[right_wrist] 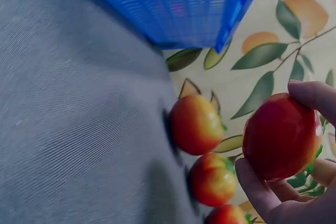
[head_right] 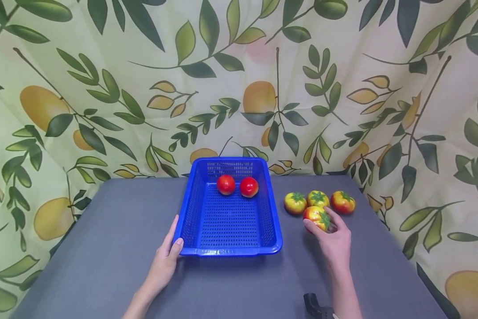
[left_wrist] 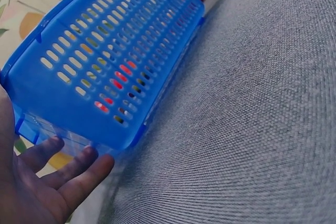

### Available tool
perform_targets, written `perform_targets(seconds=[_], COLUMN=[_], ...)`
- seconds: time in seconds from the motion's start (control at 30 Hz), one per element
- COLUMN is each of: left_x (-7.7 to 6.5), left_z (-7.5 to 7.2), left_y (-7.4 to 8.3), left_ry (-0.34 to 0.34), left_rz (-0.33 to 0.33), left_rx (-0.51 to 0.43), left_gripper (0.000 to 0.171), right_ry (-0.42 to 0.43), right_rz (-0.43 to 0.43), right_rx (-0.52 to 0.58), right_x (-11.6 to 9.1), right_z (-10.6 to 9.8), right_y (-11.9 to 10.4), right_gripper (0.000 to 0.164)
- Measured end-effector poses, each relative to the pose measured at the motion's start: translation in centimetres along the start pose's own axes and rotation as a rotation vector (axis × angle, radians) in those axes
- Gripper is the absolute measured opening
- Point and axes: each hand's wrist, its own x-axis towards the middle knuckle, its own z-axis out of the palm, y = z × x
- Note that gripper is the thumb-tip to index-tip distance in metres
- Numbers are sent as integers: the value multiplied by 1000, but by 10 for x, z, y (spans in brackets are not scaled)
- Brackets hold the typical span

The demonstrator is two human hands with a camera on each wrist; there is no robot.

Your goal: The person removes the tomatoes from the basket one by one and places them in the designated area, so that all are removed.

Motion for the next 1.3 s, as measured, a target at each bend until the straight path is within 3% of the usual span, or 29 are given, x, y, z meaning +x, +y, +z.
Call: perform_targets(seconds=[0.27, 0.53, 0.83, 1.17, 1.3], left_x=[0, 0, 0, 0, -1], left_z=[0, 1, 2, 1, 1], left_y=[1, 2, -1, 2, 2], left_ry=[-5, -2, 4, -4, 1], left_rz=[6, 8, 16, 1, 9], left_rx=[-14, -15, -17, -21, -14], left_gripper=[64, 64, 65, 64, 64], right_ry=[-43, -156, -226, -258, -270], right_rz=[-24, -80, -84, -227, -190], right_rx=[-95, -235, -278, -305, -277], right_x=[8, 21, 33, 35, 33], right_z=[6, 11, 18, 21, 20], right_y=[19, 28, 37, 39, 38], right_gripper=[81, 85, 90, 76, 73])
